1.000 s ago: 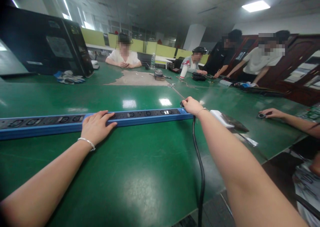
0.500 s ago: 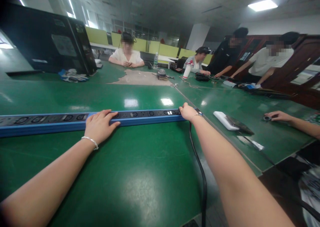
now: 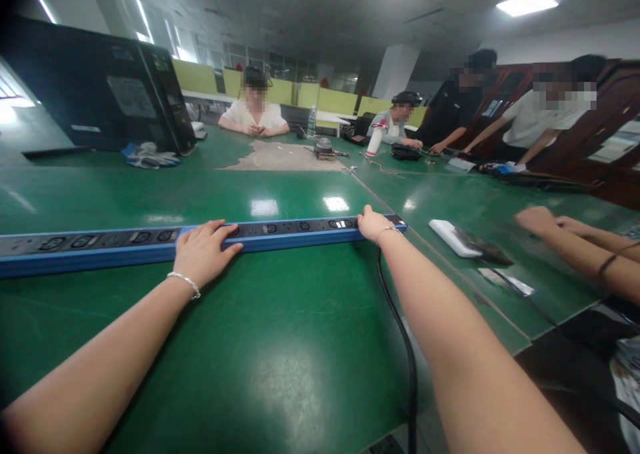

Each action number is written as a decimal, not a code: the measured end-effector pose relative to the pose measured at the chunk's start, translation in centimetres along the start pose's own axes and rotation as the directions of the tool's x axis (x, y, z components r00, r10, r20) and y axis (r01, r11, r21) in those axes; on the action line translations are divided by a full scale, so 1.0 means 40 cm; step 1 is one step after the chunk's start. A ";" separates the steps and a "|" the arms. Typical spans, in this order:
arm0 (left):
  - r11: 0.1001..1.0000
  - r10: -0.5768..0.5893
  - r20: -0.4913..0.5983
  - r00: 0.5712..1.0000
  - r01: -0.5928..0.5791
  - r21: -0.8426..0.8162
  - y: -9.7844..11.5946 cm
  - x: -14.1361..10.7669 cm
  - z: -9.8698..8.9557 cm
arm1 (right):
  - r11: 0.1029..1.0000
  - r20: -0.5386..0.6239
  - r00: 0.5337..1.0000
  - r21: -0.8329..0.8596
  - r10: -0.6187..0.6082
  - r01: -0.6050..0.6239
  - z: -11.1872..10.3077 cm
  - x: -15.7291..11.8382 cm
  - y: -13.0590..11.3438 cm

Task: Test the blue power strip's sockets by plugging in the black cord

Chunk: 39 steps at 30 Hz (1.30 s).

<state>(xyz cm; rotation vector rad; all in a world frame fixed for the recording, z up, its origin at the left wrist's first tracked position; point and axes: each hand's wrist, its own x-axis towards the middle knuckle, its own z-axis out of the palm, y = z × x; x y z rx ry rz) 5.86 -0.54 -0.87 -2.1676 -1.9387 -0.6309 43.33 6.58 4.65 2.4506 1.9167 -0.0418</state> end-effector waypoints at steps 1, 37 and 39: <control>1.000 0.002 0.001 1.000 -0.002 0.003 0.000 0.000 0.000 | 1.000 0.007 1.000 0.004 -0.005 0.005 -0.002 -0.001 -0.001; 1.000 -0.003 -0.011 1.000 0.003 -0.021 -0.002 0.000 0.000 | 0.987 -0.063 0.991 0.094 -0.122 0.127 -0.022 -0.100 -0.233; 1.000 -0.004 -0.005 1.000 0.003 -0.025 -0.002 0.000 0.000 | 0.989 -0.062 0.992 0.092 -0.113 0.119 -0.023 -0.103 -0.235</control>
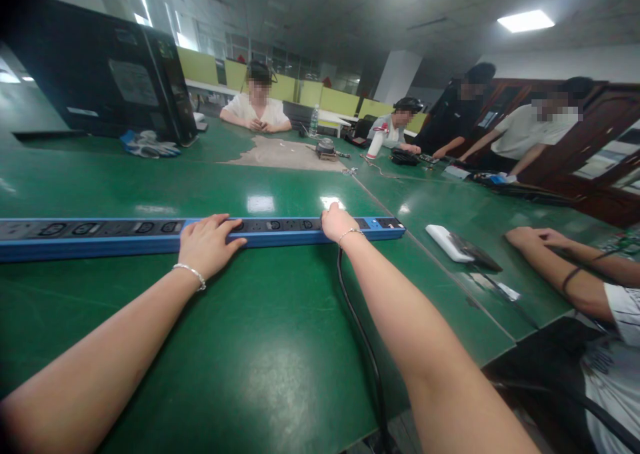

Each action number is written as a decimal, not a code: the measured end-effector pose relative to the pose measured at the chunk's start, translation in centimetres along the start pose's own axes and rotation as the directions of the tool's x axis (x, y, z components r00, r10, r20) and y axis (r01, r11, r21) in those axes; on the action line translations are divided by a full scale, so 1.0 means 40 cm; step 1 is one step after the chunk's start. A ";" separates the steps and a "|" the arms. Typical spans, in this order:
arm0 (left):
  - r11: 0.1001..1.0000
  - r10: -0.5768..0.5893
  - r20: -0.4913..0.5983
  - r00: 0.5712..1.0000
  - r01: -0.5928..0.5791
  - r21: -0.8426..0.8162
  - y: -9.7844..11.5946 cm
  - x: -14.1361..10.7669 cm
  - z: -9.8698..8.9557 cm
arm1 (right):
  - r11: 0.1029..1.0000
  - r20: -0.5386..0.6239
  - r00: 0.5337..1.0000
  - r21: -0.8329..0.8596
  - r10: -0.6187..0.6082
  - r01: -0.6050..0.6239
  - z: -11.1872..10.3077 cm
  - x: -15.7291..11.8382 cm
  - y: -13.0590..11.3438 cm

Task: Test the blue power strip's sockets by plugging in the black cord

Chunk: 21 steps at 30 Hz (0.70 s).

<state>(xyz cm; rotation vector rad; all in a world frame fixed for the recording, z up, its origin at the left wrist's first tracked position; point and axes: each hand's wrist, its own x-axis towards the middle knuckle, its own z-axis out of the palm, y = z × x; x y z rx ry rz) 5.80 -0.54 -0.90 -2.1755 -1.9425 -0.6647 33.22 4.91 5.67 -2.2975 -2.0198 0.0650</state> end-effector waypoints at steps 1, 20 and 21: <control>1.000 -0.001 0.004 1.000 0.001 0.000 0.000 0.000 0.000 | 1.000 0.003 1.000 -0.003 0.003 -0.003 -0.001 -0.001 -0.002; 1.000 0.003 0.007 1.000 -0.003 -0.001 0.000 0.000 -0.001 | 0.999 0.060 0.998 -0.027 0.024 -0.022 0.021 -0.008 -0.026; 1.000 0.002 0.013 1.000 -0.002 0.000 -0.001 0.001 0.000 | 0.999 0.056 0.998 -0.025 0.025 -0.024 0.022 -0.009 -0.027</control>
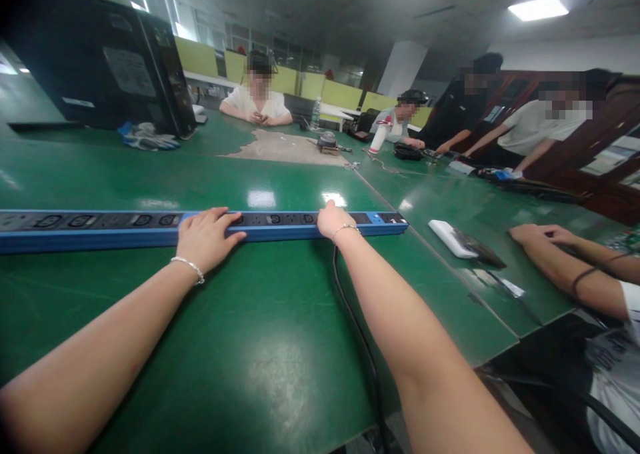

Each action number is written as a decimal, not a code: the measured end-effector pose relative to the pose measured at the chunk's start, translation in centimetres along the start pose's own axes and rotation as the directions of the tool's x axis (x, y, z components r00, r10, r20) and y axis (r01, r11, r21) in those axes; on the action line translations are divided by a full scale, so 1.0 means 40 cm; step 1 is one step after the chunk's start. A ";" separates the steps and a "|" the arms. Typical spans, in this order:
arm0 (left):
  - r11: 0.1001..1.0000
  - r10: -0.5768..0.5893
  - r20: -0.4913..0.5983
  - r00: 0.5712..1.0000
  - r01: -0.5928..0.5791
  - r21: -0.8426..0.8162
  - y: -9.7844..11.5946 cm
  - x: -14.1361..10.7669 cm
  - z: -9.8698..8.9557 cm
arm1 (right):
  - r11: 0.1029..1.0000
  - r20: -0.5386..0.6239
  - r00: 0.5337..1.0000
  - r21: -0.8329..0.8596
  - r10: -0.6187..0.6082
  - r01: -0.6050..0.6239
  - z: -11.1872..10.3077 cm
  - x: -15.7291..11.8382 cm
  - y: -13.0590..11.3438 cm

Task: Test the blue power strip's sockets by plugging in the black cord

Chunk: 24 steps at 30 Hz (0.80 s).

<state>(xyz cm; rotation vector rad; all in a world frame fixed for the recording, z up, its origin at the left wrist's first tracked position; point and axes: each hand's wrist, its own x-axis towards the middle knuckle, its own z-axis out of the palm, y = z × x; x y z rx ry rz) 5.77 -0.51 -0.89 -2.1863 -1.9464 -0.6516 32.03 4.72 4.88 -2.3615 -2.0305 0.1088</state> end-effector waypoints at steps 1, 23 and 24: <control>1.000 -0.001 0.005 1.000 0.001 0.002 0.000 0.001 0.001 | 1.000 -0.005 1.000 0.002 0.002 -0.002 0.002 -0.002 -0.001; 1.000 0.008 -0.028 1.000 -0.008 0.014 -0.001 0.000 0.002 | 0.994 -0.278 0.961 0.104 0.009 0.021 -0.150 -0.045 -0.020; 1.000 0.011 -0.033 0.999 -0.010 0.011 -0.001 0.000 0.002 | 0.993 -0.275 0.961 0.102 -0.029 0.060 -0.164 -0.047 -0.028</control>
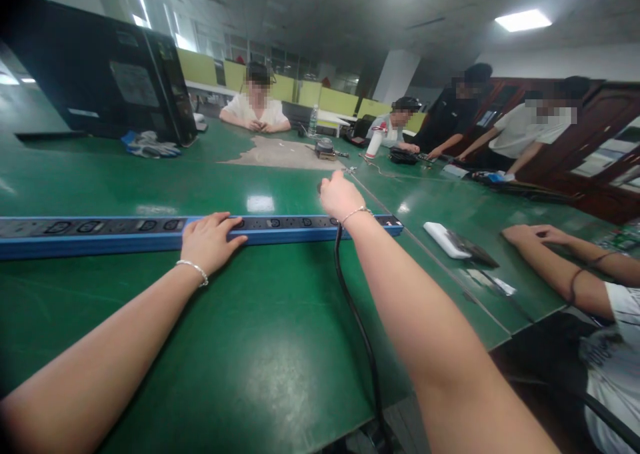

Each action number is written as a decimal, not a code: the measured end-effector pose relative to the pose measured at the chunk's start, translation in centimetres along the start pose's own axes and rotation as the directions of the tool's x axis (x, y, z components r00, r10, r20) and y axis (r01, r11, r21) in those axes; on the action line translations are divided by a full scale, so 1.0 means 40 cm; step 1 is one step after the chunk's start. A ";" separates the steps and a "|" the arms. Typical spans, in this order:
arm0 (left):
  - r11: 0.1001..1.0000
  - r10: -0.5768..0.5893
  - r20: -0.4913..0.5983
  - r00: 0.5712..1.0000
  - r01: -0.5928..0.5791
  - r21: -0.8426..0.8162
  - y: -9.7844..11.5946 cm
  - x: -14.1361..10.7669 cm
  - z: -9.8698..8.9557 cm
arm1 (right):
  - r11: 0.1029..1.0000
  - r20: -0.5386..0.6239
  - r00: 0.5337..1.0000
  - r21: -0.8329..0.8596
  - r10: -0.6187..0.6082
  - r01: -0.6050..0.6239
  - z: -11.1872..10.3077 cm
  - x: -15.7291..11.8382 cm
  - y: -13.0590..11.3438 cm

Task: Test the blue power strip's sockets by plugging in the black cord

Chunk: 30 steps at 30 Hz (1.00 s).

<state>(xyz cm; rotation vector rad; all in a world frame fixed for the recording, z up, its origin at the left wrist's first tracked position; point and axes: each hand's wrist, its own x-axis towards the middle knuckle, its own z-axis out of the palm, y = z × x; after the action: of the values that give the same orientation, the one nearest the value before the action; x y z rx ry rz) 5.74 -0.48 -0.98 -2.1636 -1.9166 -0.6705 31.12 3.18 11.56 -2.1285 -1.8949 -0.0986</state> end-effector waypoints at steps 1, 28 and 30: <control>1.000 0.000 -0.003 1.000 0.000 -0.003 0.000 0.000 0.001 | 0.999 0.039 0.999 0.009 -0.035 0.034 -0.005 0.001 -0.011; 0.998 -0.027 -0.024 0.999 0.025 -0.050 0.007 -0.002 0.002 | 0.941 0.284 0.908 -0.053 -0.307 0.334 0.165 -0.024 -0.281; 0.998 -0.036 -0.031 0.999 0.035 -0.050 0.007 -0.002 0.004 | 0.934 0.333 0.889 -0.059 -0.316 0.354 0.160 -0.006 -0.290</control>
<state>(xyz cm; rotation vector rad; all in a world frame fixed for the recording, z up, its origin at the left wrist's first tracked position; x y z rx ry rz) 6.06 -0.51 -1.10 -2.1391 -1.9467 -0.7617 18.80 5.70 7.36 -1.9573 -2.4947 0.0696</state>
